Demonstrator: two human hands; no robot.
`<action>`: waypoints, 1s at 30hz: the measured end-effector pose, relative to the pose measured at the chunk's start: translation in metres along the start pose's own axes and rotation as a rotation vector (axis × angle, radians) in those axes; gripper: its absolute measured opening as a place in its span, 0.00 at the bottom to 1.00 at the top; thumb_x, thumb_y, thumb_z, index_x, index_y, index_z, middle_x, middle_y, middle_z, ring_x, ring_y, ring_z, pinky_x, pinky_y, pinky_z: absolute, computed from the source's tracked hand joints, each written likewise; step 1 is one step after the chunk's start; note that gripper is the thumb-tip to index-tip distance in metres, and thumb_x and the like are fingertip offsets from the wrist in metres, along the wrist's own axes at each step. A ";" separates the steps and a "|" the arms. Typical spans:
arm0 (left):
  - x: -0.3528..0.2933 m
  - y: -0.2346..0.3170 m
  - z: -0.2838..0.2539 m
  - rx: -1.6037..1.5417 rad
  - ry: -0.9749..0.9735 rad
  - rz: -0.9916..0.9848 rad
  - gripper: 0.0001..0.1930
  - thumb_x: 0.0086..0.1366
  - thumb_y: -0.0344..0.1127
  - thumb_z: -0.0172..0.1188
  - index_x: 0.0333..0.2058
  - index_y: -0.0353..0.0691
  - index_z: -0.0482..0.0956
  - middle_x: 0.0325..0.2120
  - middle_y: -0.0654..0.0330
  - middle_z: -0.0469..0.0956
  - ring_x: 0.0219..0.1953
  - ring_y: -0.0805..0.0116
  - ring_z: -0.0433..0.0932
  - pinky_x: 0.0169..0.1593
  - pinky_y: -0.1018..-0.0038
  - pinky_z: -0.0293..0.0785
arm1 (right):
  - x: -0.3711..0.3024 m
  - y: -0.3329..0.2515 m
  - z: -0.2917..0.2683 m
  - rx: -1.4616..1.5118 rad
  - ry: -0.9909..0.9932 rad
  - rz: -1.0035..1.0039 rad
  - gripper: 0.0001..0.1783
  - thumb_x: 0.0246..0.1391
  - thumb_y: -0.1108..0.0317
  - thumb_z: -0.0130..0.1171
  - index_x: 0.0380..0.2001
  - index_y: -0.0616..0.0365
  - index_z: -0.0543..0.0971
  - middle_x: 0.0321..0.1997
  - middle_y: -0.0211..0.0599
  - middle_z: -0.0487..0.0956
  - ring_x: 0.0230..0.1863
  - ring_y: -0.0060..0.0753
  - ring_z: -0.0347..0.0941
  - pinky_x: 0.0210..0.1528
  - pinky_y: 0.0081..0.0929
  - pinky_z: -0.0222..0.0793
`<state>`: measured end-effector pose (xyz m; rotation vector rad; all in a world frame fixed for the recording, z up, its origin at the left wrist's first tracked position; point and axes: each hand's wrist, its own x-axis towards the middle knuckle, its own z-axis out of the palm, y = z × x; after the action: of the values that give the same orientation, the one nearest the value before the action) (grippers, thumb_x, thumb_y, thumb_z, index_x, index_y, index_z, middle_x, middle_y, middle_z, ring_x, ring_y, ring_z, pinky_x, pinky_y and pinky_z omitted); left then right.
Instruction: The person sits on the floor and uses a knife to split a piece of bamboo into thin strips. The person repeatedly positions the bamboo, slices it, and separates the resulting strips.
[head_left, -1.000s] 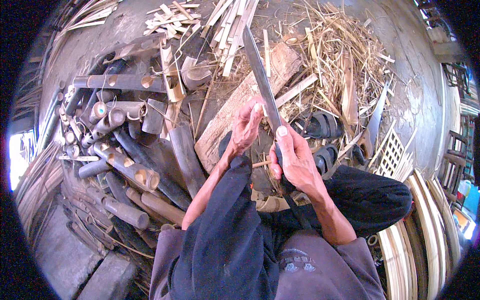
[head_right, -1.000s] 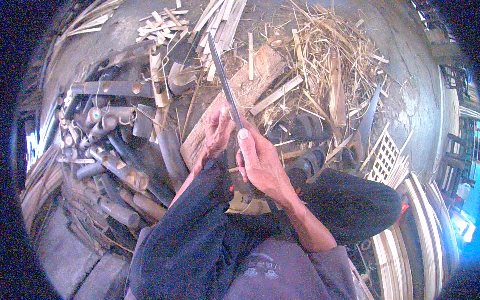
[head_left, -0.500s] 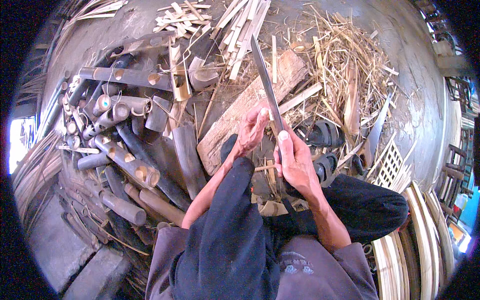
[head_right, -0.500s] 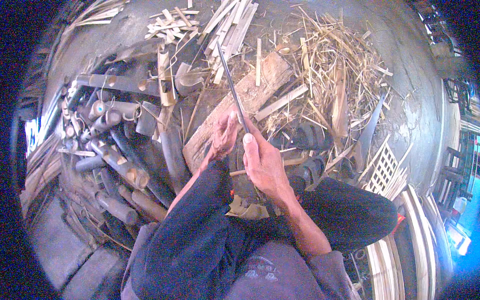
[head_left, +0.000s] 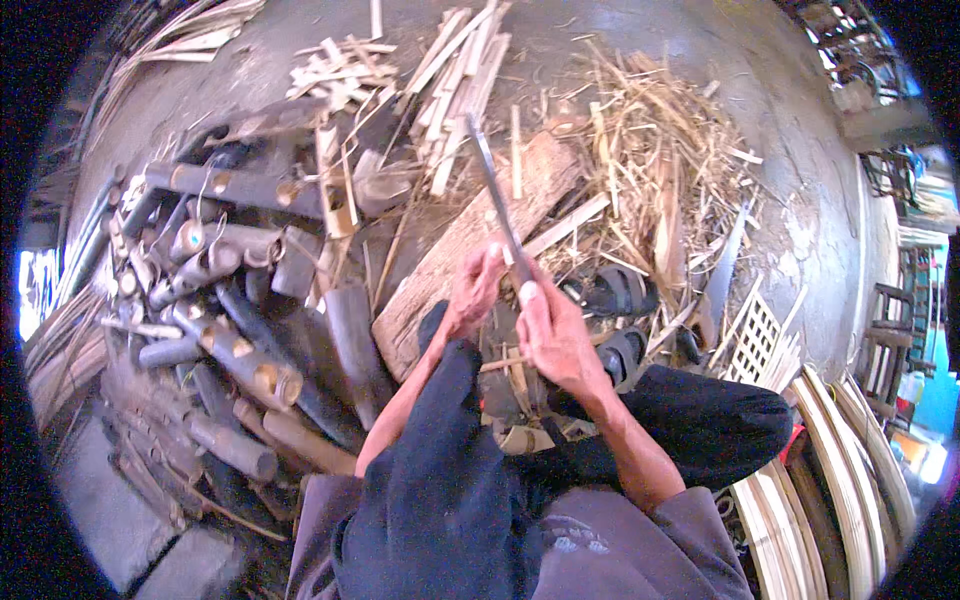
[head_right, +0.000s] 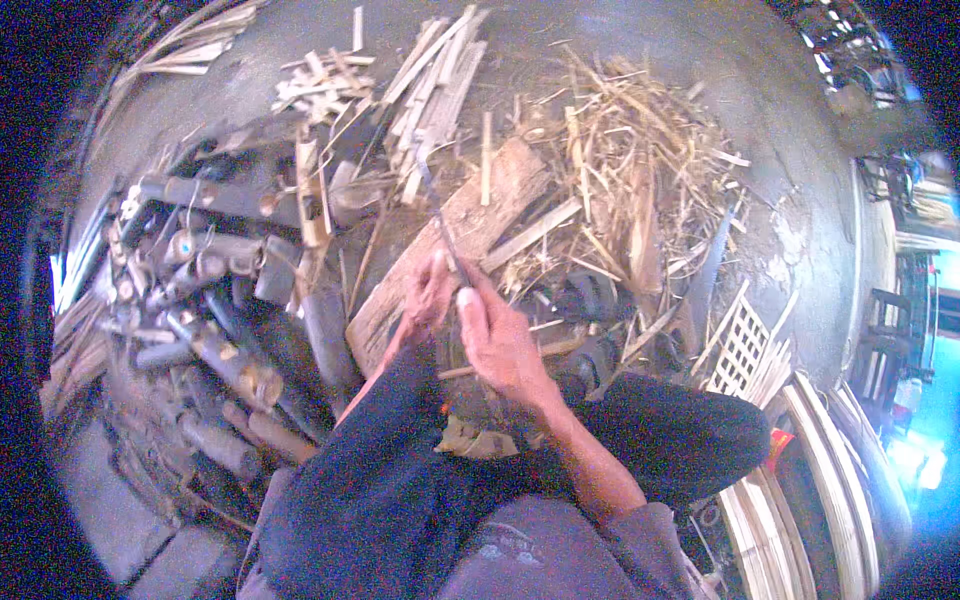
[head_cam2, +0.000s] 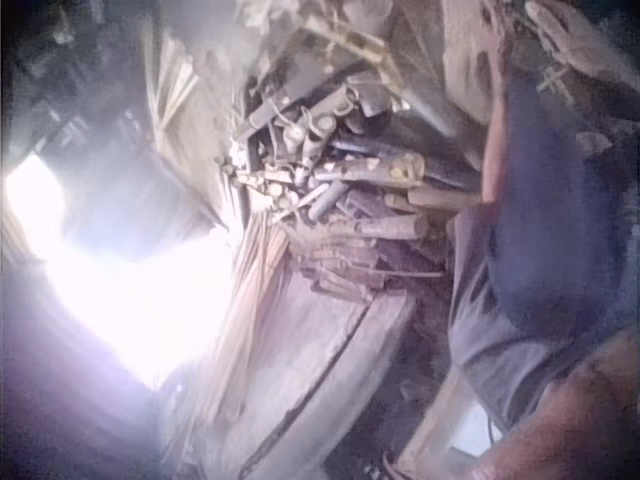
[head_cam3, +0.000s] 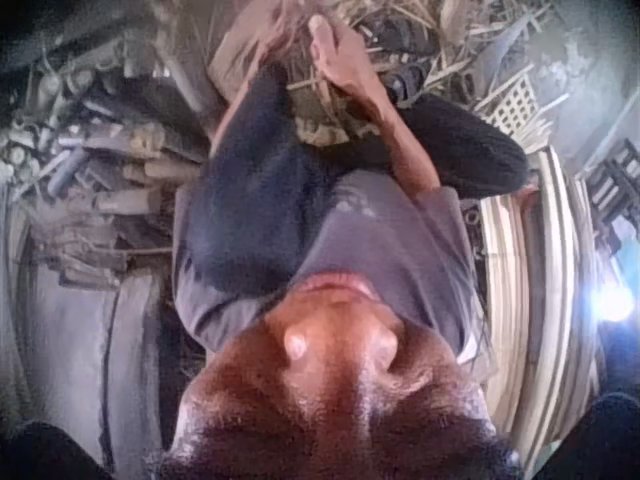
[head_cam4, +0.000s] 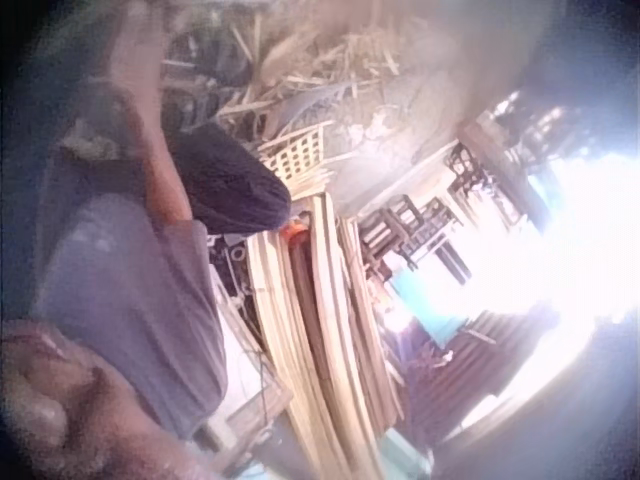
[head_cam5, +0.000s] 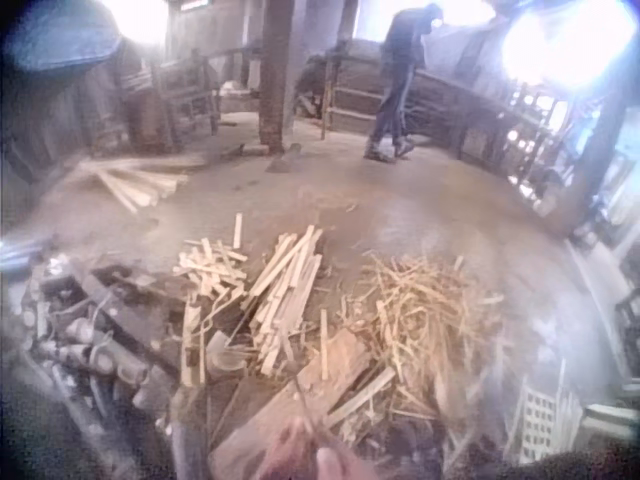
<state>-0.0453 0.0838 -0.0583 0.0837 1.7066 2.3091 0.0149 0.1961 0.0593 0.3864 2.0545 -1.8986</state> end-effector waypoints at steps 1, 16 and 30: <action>-0.001 0.002 -0.006 0.001 -0.011 -0.011 0.15 0.72 0.44 0.47 0.36 0.39 0.76 0.26 0.73 0.68 0.30 0.80 0.62 0.35 0.80 0.61 | -0.004 -0.007 0.002 -0.039 -0.002 -0.017 0.27 0.68 0.55 0.39 0.67 0.49 0.58 0.17 0.21 0.61 0.17 0.14 0.58 0.19 0.15 0.58; 0.003 -0.003 0.004 -0.070 0.079 -0.065 0.13 0.72 0.42 0.46 0.37 0.40 0.77 0.29 0.73 0.72 0.33 0.80 0.67 0.37 0.79 0.65 | -0.001 0.006 0.007 0.015 0.063 0.021 0.28 0.68 0.57 0.41 0.67 0.50 0.56 0.19 0.21 0.62 0.18 0.14 0.58 0.19 0.16 0.58; -0.006 0.013 -0.027 0.246 0.298 0.111 0.36 0.68 0.64 0.33 0.56 0.36 0.67 0.49 0.56 0.70 0.53 0.64 0.67 0.59 0.66 0.58 | -0.004 0.002 0.010 -0.116 -0.004 -0.067 0.26 0.67 0.61 0.42 0.67 0.50 0.58 0.20 0.22 0.63 0.21 0.16 0.59 0.23 0.19 0.61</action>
<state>-0.0471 0.0539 -0.0532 -0.1283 2.1798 2.2670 0.0197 0.1860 0.0585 0.2890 2.1875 -1.8046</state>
